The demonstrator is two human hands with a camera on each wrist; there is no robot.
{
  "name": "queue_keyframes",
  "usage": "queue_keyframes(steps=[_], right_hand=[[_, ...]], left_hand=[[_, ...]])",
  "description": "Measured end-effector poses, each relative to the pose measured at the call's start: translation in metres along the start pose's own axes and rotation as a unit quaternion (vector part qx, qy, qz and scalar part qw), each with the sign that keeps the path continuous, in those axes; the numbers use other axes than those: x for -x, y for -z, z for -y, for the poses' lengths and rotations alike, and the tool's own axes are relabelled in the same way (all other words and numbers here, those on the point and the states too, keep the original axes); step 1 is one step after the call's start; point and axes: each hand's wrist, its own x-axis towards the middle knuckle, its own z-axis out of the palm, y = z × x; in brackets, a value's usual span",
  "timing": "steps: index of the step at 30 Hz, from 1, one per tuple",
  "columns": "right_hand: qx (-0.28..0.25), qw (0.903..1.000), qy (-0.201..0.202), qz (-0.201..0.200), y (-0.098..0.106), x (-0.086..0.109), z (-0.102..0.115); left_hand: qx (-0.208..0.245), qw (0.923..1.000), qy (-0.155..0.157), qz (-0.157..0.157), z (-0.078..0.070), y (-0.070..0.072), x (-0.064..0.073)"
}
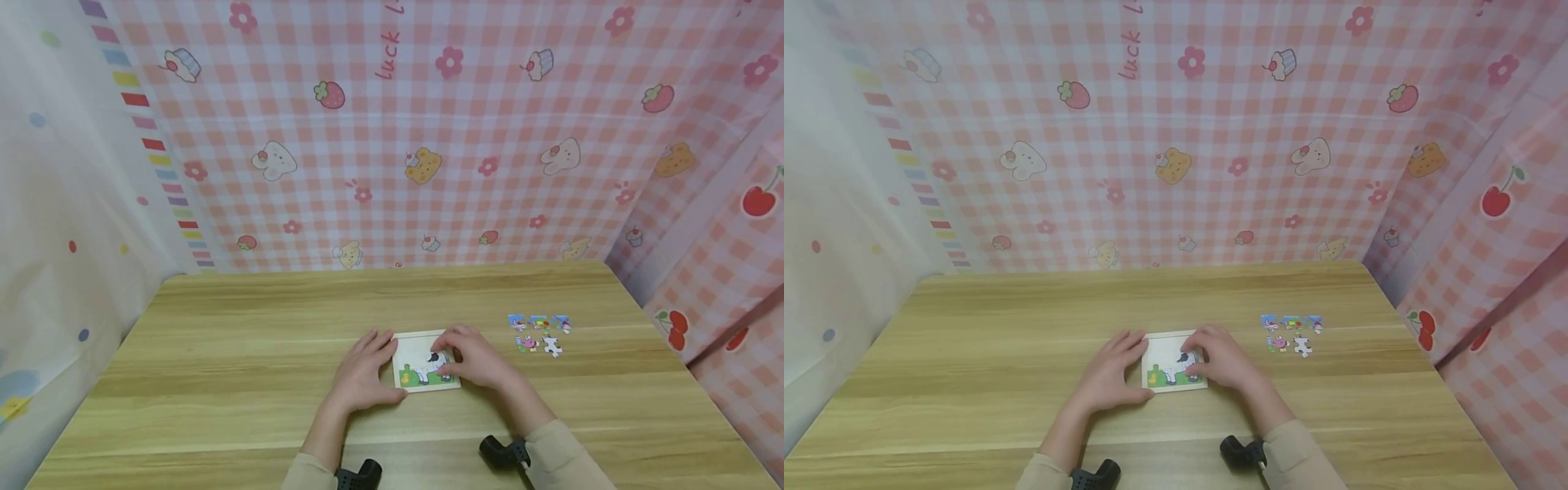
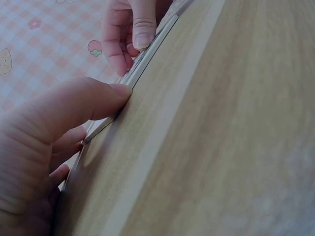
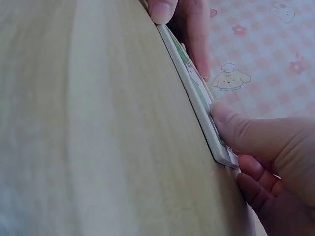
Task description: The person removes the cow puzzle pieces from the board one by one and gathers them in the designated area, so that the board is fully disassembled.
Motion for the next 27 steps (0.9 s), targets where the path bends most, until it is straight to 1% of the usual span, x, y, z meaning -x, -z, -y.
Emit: queue_keyframes(steps=[5, 13, 27], right_hand=[[-0.001, 1.0, 0.005, -0.003, -0.0002, -0.0005, 0.0022], [-0.017, 0.9997, -0.013, -0.007, -0.003, -0.0013, 0.0026], [-0.048, 0.9983, 0.007, -0.032, -0.0061, 0.0017, -0.0023]], left_hand=[[-0.003, 1.0, 0.003, 0.002, 0.0, 0.0002, 0.0], [-0.003, 1.0, 0.003, 0.004, -0.0012, 0.0009, 0.0007], [-0.003, 1.0, -0.001, 0.003, -0.0015, 0.001, 0.0014]])
